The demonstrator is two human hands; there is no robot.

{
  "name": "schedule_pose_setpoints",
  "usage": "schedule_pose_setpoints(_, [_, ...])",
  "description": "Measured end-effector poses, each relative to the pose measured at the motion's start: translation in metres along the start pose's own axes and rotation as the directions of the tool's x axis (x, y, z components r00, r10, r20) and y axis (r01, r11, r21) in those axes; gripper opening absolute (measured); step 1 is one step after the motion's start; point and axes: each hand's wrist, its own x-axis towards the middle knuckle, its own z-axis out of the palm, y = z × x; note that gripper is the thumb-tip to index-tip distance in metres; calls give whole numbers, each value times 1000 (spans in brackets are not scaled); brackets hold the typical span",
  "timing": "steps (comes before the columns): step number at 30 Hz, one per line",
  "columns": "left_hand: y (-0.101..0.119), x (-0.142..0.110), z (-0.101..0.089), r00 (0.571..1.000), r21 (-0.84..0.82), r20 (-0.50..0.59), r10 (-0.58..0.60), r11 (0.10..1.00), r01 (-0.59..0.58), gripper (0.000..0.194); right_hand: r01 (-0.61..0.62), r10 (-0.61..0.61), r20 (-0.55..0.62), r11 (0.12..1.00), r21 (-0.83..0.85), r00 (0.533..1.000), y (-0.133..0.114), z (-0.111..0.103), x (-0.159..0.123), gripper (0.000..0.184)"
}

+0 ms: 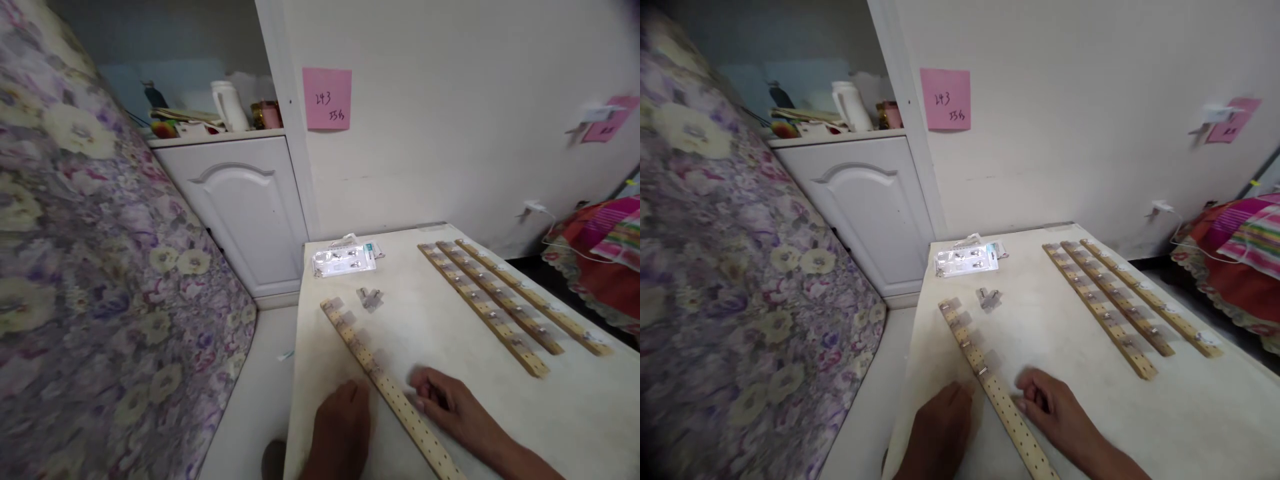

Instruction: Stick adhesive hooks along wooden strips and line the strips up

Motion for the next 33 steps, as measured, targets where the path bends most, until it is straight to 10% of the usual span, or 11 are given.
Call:
schedule_pose_setpoints(17, [-28, 1, -19, 976, -93, -88, -197, 978, 189, 22, 18, -128, -153, 820, -572, 980, 2, 42, -36, 18])
schedule_pose_setpoints(33, [-33, 0, -13, 973, -72, -111, -204, 978, 197, 21, 20, -203, -207, 760, -650, 957, -43, 62, 16, 10])
